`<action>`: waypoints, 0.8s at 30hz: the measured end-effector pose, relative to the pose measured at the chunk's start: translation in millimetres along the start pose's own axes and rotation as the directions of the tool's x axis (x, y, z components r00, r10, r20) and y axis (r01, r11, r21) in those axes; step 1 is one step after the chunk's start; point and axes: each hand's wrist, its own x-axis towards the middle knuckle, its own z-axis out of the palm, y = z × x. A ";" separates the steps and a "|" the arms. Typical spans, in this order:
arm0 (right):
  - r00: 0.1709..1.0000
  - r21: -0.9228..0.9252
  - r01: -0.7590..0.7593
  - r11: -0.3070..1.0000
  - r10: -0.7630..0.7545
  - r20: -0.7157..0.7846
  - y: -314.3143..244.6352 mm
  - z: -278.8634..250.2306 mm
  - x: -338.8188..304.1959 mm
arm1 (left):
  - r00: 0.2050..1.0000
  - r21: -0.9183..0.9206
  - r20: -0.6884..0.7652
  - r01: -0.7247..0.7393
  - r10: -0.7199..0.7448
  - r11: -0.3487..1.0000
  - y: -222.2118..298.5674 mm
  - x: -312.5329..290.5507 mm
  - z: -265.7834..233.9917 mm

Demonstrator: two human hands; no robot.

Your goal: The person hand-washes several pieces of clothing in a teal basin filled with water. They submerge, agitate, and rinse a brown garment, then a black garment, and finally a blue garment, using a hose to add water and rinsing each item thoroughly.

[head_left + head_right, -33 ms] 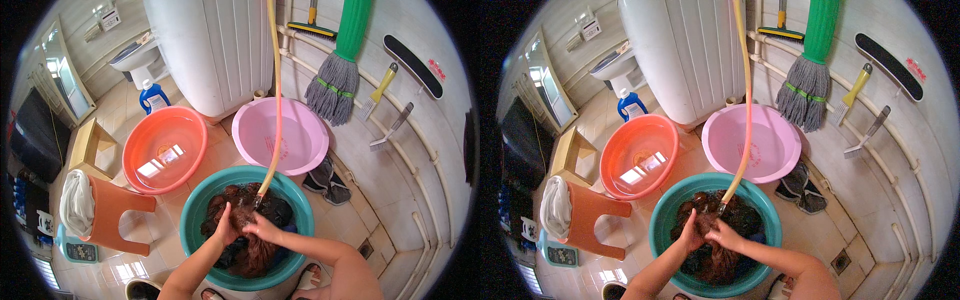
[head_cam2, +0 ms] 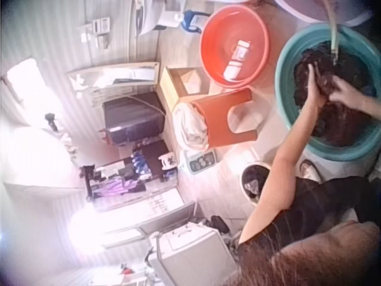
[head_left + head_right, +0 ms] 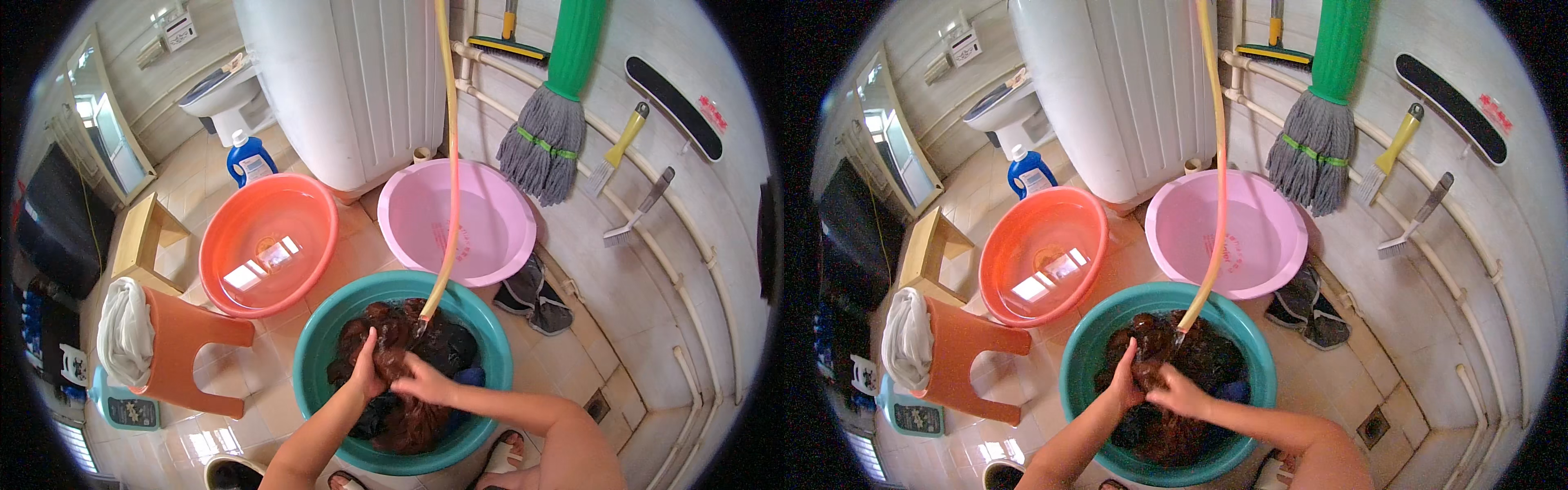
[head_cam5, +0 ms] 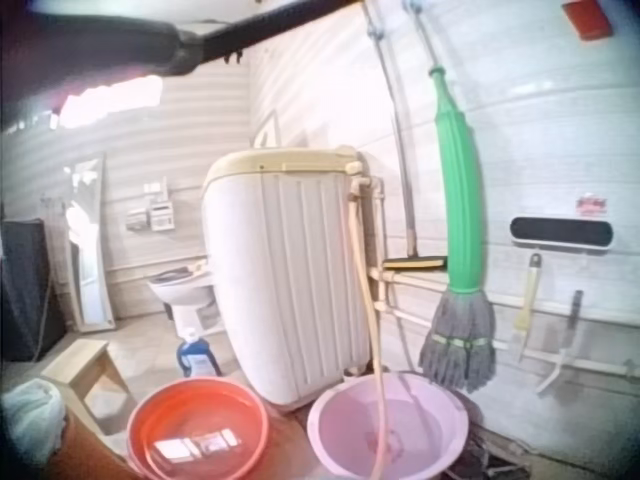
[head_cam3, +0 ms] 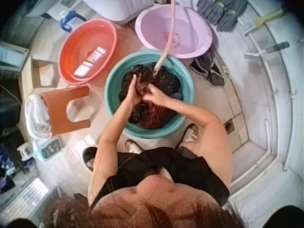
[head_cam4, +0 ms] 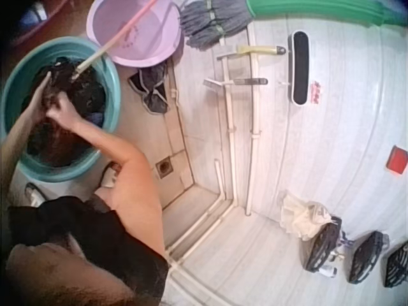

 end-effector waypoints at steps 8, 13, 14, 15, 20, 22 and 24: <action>0.937 0.399 -0.343 0.850 0.341 0.079 4.7 -21.0 -12.5 | 0.866 0.413 -0.237 -0.321 0.441 0.852 4.0 -35.4 36.8; 0.946 -0.129 -0.244 0.961 0.206 -0.250 38.0 -28.7 -4.8 | 0.945 0.640 -0.035 -0.228 0.324 0.734 17.2 -69.8 46.4; 0.983 -0.361 -0.099 0.927 0.034 -0.182 58.9 -32.2 0.7 | 0.958 0.661 0.006 -0.219 0.287 0.718 17.0 -79.6 54.4; 0.988 -0.417 0.000 0.909 -0.063 -0.138 57.4 -30.1 5.2 | 0.966 0.681 0.052 -0.221 0.254 0.698 17.8 -84.4 58.8; 0.954 -0.526 0.293 0.799 -0.284 0.099 63.0 -24.7 39.9 | 0.957 0.562 0.290 -0.174 0.004 0.809 13.7 -117.9 74.2; 0.965 -0.728 0.259 0.635 -0.200 0.169 80.9 -22.2 45.9 | 0.960 0.519 0.280 -0.163 0.013 0.839 20.8 -129.7 81.4; 0.993 -0.147 -0.071 0.987 0.083 0.079 81.7 -29.8 31.6 | 0.983 0.564 0.178 -0.146 0.053 0.813 37.3 -138.7 76.2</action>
